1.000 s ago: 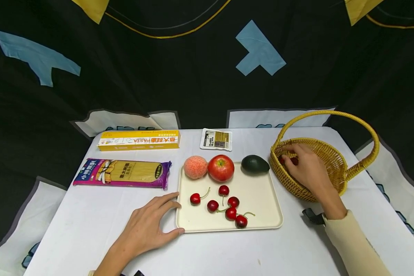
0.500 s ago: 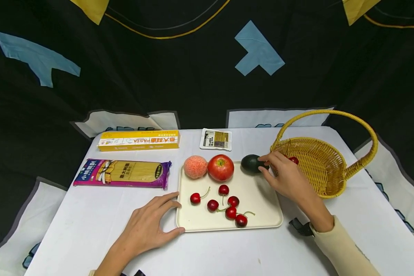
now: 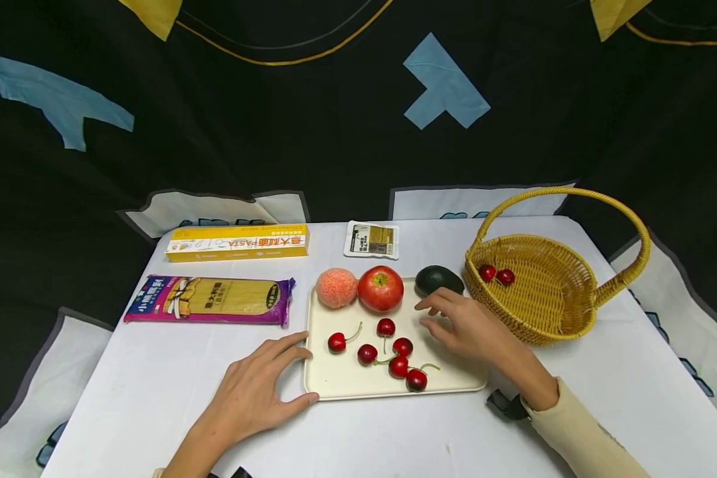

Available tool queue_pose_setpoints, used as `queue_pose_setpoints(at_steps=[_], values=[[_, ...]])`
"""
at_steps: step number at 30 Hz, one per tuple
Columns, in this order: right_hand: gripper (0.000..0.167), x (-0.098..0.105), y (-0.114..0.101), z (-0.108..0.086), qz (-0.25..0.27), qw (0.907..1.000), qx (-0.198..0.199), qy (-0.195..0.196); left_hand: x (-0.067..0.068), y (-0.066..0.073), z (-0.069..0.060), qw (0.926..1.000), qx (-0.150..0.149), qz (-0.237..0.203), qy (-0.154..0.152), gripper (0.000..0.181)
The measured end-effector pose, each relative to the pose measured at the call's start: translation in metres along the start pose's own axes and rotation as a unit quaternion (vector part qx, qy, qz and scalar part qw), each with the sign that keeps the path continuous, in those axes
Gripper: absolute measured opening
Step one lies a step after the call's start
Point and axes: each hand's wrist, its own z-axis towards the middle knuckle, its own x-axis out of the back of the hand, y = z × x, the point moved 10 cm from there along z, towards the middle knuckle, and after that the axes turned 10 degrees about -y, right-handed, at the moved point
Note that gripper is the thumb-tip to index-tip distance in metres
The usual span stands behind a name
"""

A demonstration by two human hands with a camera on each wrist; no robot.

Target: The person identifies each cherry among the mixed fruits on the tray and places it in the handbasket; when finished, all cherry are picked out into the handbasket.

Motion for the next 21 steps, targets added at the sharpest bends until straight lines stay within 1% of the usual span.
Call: queue_pose_setpoints(at_steps=[3,7,10,17,21], values=[[0.023,-0.011,-0.007,0.000,0.017,0.9993,0.013,-0.030,0.000,0.000,0.000,1.0000,-0.001,0.000,0.003,0.059],[0.021,-0.023,-0.014,-0.001,0.049,0.9964,0.013,-0.067,0.000,0.001,0.000,1.0000,-0.003,0.001,0.006,0.059],[0.022,-0.029,-0.018,-0.002,0.064,0.9943,0.013,-0.084,0.000,0.001,0.000,1.0000,-0.005,0.001,0.006,0.060],[0.026,-0.040,-0.027,-0.003,0.065,0.9904,0.028,-0.119,0.000,0.002,-0.001,0.9999,-0.008,0.001,0.008,0.060],[0.027,-0.046,-0.034,-0.004,0.066,0.9876,0.054,-0.132,0.000,0.002,-0.001,1.0000,-0.004,0.000,0.004,0.060]])
